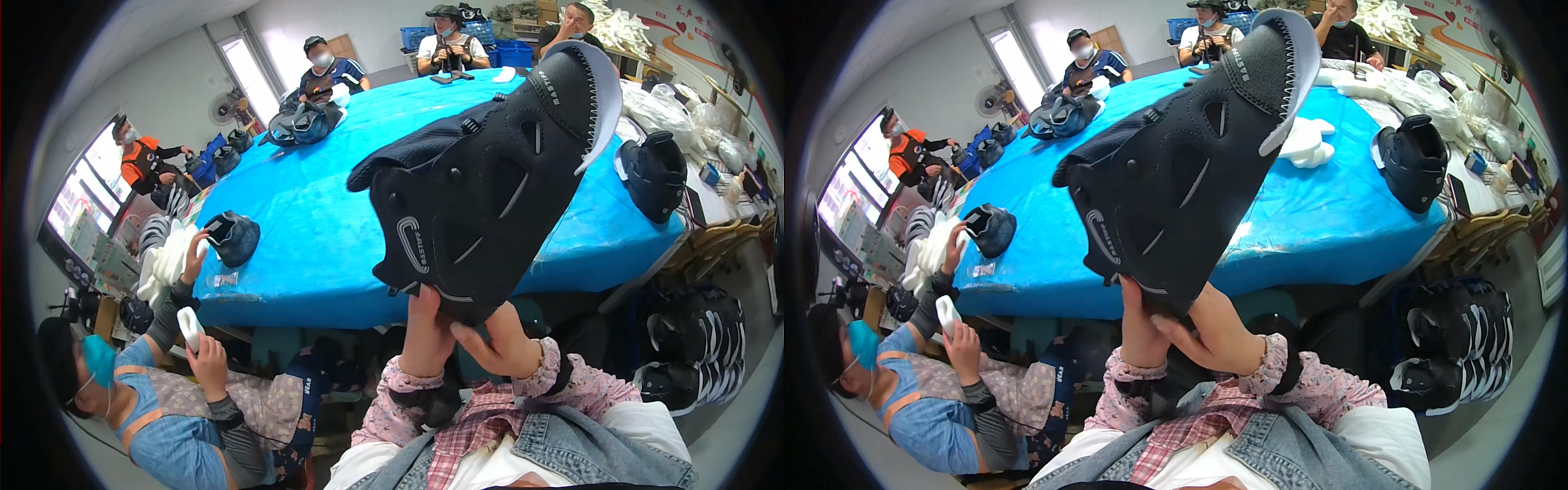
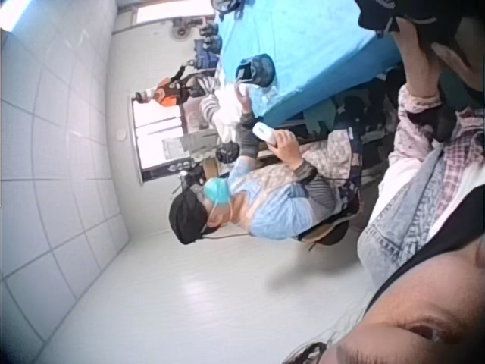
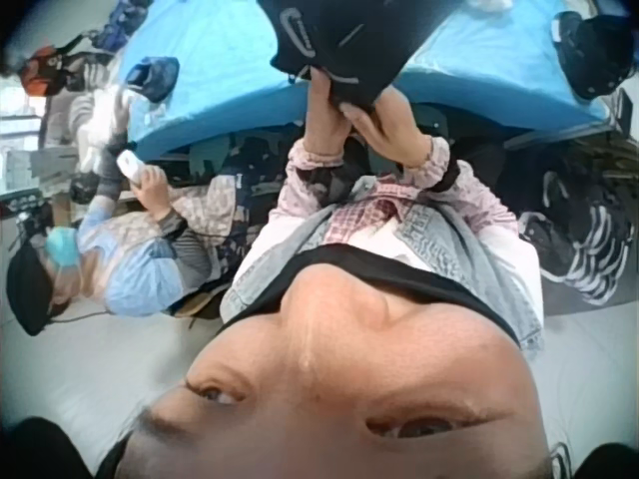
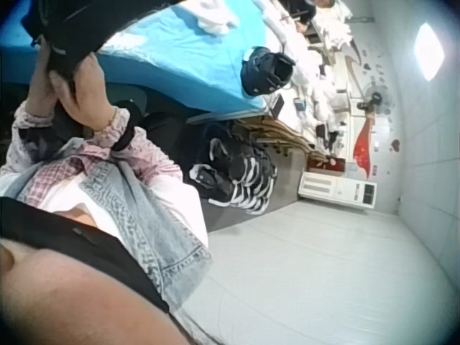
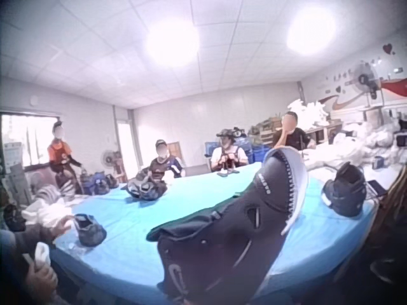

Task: The person assembles a black shoe upper by folding over edges, inserting a patterned fabric lining, and pressing the components together by hand at a workbench.

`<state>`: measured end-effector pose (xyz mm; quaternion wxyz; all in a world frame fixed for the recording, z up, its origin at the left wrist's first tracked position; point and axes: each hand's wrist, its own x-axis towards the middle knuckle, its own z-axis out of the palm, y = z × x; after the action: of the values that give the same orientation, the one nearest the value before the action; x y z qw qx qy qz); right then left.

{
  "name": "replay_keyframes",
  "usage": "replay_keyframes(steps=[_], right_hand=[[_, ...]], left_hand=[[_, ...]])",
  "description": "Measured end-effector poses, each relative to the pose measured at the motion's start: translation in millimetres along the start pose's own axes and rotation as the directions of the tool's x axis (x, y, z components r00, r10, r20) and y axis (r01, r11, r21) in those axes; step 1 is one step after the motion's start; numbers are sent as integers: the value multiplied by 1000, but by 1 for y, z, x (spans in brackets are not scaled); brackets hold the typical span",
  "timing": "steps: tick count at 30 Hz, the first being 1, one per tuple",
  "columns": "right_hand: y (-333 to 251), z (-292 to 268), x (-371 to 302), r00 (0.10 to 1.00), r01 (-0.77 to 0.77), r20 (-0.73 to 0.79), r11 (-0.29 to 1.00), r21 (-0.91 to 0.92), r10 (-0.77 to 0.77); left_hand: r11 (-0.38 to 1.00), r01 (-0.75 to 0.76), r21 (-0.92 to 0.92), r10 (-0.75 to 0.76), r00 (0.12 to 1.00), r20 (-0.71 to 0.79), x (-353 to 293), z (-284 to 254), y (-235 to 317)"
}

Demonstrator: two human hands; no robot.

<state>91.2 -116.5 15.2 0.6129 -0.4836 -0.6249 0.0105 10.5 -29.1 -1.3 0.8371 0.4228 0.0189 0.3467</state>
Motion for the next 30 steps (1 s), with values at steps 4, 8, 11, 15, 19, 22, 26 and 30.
replay_keyframes(steps=[4,8,11,15,19,22,26,30], right_hand=[[-6,-7,3,976,-212,89,964,161,200],[-3,-7,-6,983,-160,-58,969,190,173],[-20,-14,0,999,-33,38,994,104,29],[-24,-29,-8,995,55,91,998,-26,-52],[-22,-29,-17,999,-46,3,999,-3,46],[-22,-33,-16,997,-16,68,998,-65,20],[-31,-43,-13,988,-26,149,998,-52,34],[-16,-38,-30,995,-71,73,993,96,64]], left_hand=[[999,-43,-21,42,996,-74,1,9,3],[979,-144,146,133,988,80,-2,4,-12],[935,-125,332,137,990,-15,-20,-5,-13],[929,-79,360,66,997,50,-11,7,-13],[979,-92,182,80,994,72,-10,12,-18],[986,-104,128,89,988,123,-15,9,-21],[906,-121,406,50,982,182,-20,0,-26],[936,-167,311,80,958,275,-20,-2,-30]])
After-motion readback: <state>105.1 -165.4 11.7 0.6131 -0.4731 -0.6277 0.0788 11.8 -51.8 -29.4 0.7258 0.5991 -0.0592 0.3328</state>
